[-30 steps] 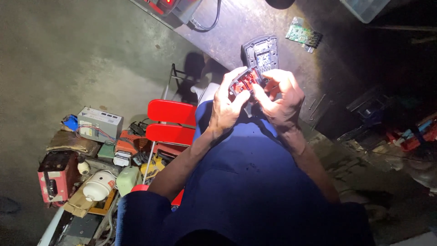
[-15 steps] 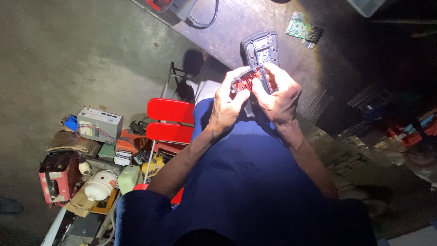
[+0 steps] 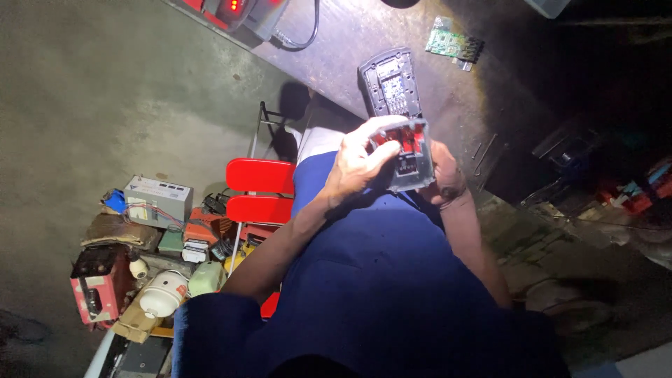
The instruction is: Disassembling a battery pack to access internal components using a screwdriver and manual manipulation.
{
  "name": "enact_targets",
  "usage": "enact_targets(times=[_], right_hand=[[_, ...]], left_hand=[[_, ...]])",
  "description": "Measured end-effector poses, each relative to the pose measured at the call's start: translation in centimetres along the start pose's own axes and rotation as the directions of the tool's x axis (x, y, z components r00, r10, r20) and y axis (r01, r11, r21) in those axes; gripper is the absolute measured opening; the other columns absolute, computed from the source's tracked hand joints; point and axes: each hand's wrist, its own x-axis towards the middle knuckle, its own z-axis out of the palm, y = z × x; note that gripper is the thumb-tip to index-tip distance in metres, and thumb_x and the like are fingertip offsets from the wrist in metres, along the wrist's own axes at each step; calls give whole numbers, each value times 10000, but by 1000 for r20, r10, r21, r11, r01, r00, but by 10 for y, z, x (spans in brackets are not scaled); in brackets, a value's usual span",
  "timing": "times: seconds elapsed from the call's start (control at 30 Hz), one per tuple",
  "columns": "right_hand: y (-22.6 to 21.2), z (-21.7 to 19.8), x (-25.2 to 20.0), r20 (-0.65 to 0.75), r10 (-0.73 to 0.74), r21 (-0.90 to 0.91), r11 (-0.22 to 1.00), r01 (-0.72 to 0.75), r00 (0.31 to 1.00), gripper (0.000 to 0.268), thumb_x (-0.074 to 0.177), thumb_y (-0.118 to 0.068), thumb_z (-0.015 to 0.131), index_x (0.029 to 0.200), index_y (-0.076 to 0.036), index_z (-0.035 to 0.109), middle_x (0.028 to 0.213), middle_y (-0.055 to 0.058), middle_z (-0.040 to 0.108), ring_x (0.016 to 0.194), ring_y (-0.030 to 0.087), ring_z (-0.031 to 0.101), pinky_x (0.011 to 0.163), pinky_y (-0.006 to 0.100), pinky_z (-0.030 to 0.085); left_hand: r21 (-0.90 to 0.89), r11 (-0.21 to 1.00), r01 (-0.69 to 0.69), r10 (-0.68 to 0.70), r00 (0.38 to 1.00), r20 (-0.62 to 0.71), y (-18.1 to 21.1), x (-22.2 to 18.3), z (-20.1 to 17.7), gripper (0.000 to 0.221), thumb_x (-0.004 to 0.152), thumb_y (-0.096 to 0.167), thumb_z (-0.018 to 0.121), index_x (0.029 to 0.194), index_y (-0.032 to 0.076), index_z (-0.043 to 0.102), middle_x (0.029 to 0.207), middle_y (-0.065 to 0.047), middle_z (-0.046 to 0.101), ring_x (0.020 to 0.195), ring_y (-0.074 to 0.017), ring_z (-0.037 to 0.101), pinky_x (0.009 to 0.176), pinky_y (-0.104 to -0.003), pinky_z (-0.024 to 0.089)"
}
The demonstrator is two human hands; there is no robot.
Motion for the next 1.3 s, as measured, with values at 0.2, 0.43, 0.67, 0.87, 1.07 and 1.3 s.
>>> enact_targets(times=[0.2,0.43,0.67,0.87,1.07,1.3], right_hand=[[-14,-10,-18,145,119,377,911,-166,982,458,1011,-368,566,1280,-11,666,1165,265,724,994,355,755,831,476,641],[-46,15,-14,231,140,479,845,-237,963,807,969,-662,442,1501,-60,514,1478,249,566,1272,392,613,1093,577,485],[-98,35,-2,109,-59,115,992,46,992,835,854,-618,673,1401,2,558,1262,232,673,828,397,746,745,529,658],[-115,41,23,-39,-154,-59,987,152,987,753,820,-598,698,1328,-47,626,1260,161,707,1108,361,721,838,587,667],[-113,34,38,-74,-157,-88,985,150,985,669,844,-565,684,1295,-71,664,1245,140,734,1158,324,739,900,564,673],[-113,41,42,-57,-146,-60,988,143,988,777,800,-596,699,1309,-11,654,1252,187,732,1127,333,750,975,517,662]], left_hand=[[158,986,-57,56,998,10,0,14,12,387,959,220,748,1341,234,689,1223,-114,707,1132,-245,693,975,-368,551],[90,990,-111,111,994,3,-2,30,4,437,948,237,801,1359,167,669,1184,-108,727,967,-123,679,739,-283,587],[563,759,-327,297,943,149,54,65,-60,493,937,173,655,1406,94,522,1321,-138,572,1118,-220,522,925,-367,452],[674,424,-605,102,772,628,59,125,-85,835,796,293,385,1613,164,280,1658,-180,344,1418,-408,454,1080,-580,450],[672,300,-677,12,707,707,16,167,-86,1086,533,-36,718,1550,181,406,1512,-158,519,1173,-416,642,956,-497,521],[632,697,-338,-130,808,575,78,133,-81,796,600,315,928,1240,98,508,1200,-121,619,1010,-310,636,841,-428,485]])
